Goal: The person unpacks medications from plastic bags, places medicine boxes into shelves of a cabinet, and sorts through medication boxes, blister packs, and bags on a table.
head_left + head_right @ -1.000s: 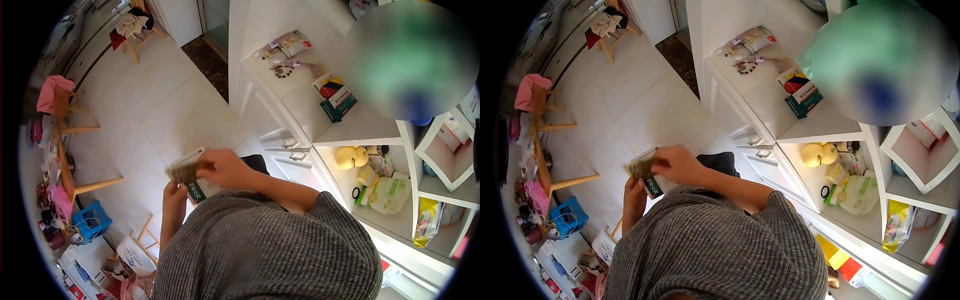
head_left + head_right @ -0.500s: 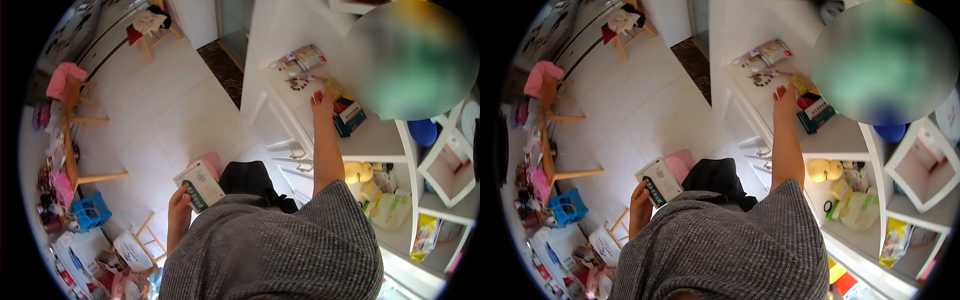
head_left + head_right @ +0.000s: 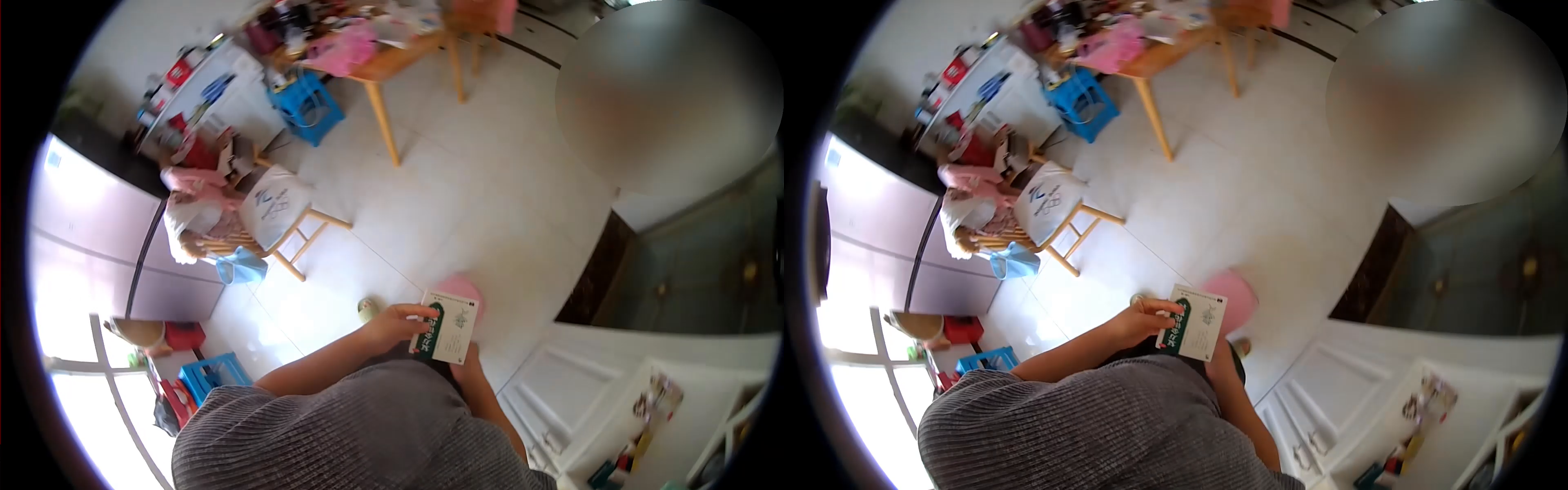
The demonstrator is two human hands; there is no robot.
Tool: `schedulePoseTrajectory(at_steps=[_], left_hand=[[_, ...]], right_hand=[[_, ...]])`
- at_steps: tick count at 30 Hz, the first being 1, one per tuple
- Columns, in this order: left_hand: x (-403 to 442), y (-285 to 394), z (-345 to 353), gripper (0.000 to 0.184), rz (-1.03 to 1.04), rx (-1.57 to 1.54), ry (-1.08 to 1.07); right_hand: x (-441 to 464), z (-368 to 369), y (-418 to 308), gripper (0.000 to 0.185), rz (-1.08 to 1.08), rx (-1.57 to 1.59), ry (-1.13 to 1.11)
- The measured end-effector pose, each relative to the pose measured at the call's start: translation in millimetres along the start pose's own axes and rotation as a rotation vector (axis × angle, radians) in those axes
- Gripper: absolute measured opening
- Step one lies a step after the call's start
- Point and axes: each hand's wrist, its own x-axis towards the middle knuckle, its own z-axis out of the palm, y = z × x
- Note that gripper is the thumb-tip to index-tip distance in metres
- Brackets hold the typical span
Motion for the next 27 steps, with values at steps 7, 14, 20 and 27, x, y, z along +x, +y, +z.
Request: schedulePoseTrajectory(at_steps=[7,14,20,27], left_hand=[[-56,94,-188,0.025,0.246,-0.097,0.037],[-145,156,-316,0.024,0.492,-0.226,0.202],[-138,196,-352,0.035,0.676,-0.32,0.17],[-83,295,-363,0.057,0.697,-0.09,0.26]], right_hand=[[61,170,74,0.038,0.253,-0.318,-0.328],[105,349,115,0.052,0.333,-0.159,-0.592],[113,447,97,0.045,0.055,-0.748,-0.588],[184,473,30,0.054,-0.073,-0.531,-0.468]])
